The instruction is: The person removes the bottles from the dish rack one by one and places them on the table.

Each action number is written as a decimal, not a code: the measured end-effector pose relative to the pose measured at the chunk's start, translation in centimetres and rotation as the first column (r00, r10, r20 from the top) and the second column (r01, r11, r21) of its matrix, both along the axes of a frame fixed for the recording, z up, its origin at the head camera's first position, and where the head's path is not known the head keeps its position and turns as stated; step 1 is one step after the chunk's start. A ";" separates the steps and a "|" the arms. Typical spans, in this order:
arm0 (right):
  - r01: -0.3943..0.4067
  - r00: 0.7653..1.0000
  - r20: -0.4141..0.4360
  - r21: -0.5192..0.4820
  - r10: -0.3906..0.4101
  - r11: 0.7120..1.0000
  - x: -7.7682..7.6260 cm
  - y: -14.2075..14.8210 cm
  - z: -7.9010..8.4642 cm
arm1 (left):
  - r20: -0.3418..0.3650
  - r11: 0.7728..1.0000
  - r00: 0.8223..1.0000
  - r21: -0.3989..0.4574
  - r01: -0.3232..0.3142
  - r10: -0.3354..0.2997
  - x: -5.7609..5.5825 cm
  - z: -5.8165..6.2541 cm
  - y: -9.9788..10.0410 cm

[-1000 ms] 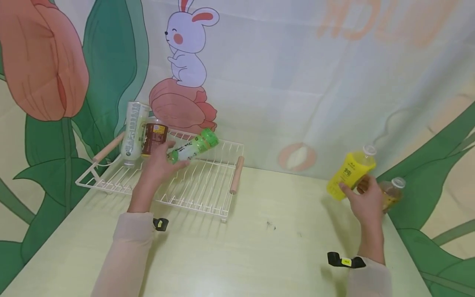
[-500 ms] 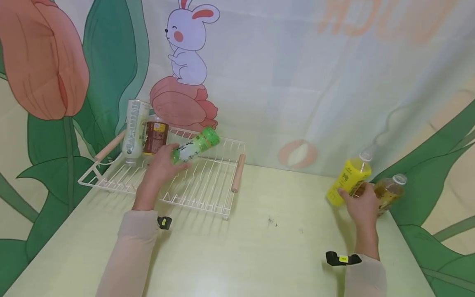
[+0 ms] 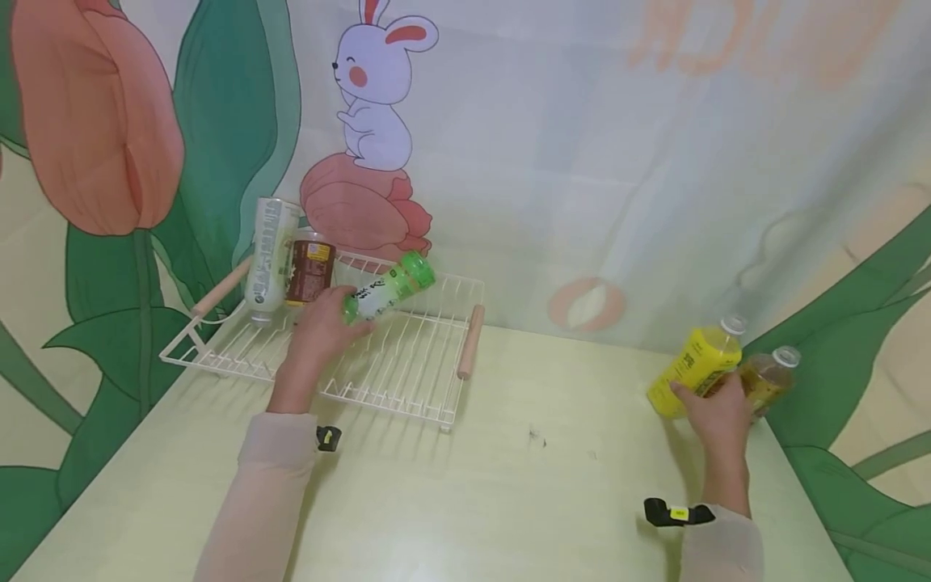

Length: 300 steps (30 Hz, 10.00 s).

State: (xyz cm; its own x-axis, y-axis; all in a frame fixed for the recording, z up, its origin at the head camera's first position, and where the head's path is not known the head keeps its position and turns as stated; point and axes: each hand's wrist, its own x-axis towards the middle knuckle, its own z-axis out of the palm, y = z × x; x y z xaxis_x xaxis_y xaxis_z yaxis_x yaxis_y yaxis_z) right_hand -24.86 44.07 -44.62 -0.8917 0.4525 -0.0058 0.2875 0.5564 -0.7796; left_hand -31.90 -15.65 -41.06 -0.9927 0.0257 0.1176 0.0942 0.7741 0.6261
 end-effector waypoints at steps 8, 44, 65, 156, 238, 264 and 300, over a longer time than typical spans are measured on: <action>-0.004 0.997 0.074 0.029 0.001 1.000 0.4 0.5 0.3 | -0.033 0.999 0.999 -0.039 -0.016 0.014 0.0 -0.1 0.5; -0.037 0.991 0.133 0.218 0.008 0.975 3.7 -1.1 7.2 | -0.040 0.999 0.999 0.009 -0.032 0.032 1.9 2.2 0.5; 0.023 0.769 -0.584 0.430 0.259 0.903 5.6 -9.8 13.5 | -0.365 0.994 0.925 -0.044 0.096 -0.105 8.8 9.8 6.2; -0.401 0.811 -0.234 0.446 0.537 0.800 1.4 -11.0 5.4 | -0.368 0.962 0.892 -0.019 0.274 -0.261 6.0 7.7 4.5; -0.150 0.929 -0.262 0.380 0.262 0.913 7.5 -6.4 8.9 | 0.125 0.985 0.978 0.023 -0.169 0.165 -1.7 0.1 -4.2; -0.228 0.805 -0.407 0.461 0.432 0.858 8.2 -11.8 13.4 | -0.225 0.991 0.965 -0.009 0.137 -0.135 1.7 5.5 3.4; -0.411 0.475 -0.200 0.811 0.857 0.417 7.3 -21.0 10.4 | -0.378 0.766 0.667 -0.327 0.553 -0.642 12.8 7.7 14.4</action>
State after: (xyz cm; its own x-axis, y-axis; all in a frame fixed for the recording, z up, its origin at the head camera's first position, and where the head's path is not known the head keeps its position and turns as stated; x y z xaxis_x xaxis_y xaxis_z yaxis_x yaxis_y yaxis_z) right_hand -17.60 23.05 -34.26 -0.6139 -0.5739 0.5421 -0.6989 0.7144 -0.0351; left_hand -19.10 -1.28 -33.34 -0.5887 0.6584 0.4690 0.8039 0.5379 0.2539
